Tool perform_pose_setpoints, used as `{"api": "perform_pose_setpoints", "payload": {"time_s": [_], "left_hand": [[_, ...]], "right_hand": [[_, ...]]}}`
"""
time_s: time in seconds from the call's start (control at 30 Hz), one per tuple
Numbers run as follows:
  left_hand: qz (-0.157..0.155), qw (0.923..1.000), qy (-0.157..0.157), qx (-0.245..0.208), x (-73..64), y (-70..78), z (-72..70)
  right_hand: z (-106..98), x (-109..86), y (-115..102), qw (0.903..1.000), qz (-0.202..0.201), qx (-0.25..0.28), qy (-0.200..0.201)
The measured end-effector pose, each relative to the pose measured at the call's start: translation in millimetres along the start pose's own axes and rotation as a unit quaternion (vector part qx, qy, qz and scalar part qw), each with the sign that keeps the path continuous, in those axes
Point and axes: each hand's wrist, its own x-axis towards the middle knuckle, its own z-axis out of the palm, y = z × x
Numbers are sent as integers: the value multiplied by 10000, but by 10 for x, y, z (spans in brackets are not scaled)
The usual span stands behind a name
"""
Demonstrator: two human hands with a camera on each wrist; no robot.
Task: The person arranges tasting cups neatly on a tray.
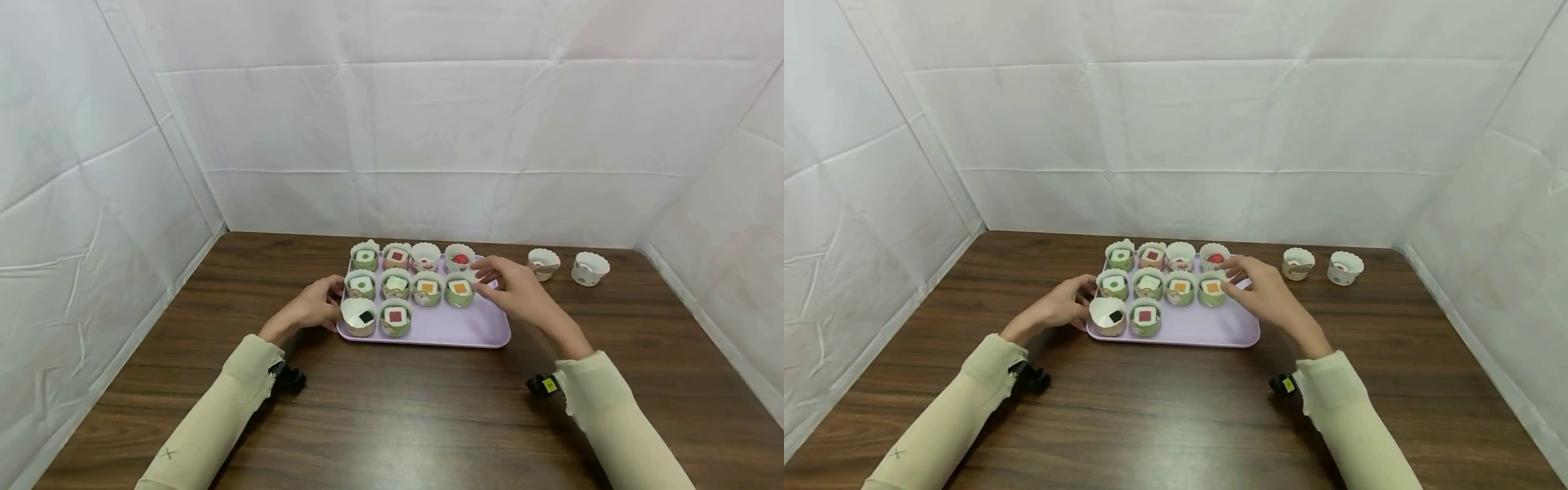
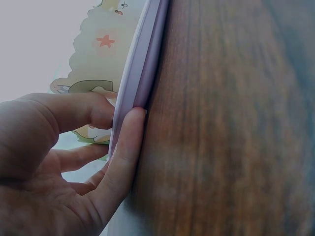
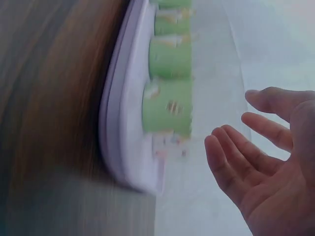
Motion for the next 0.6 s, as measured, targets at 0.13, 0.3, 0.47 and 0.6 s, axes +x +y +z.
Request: {"api": "perform_pose_setpoints", "payload": {"time_s": [0.13, 0.3, 0.47, 0.6], "left_hand": [[-15, 10000, 22, -39, -4, -5, 3], [-37, 10000, 43, -64, -1, -3, 6], [-14, 10000, 11, -95, 11, -12, 3], [-22, 10000, 27, -78, 11, -7, 5]], "right_hand": [[-71, -19, 168, 9990, 277, 73, 345], [-120, -47, 369, 9949, 391, -173, 912], [-195, -99, 511, 9869, 685, -482, 1381], [-274, -131, 582, 9808, 1040, -529, 1563]]}}
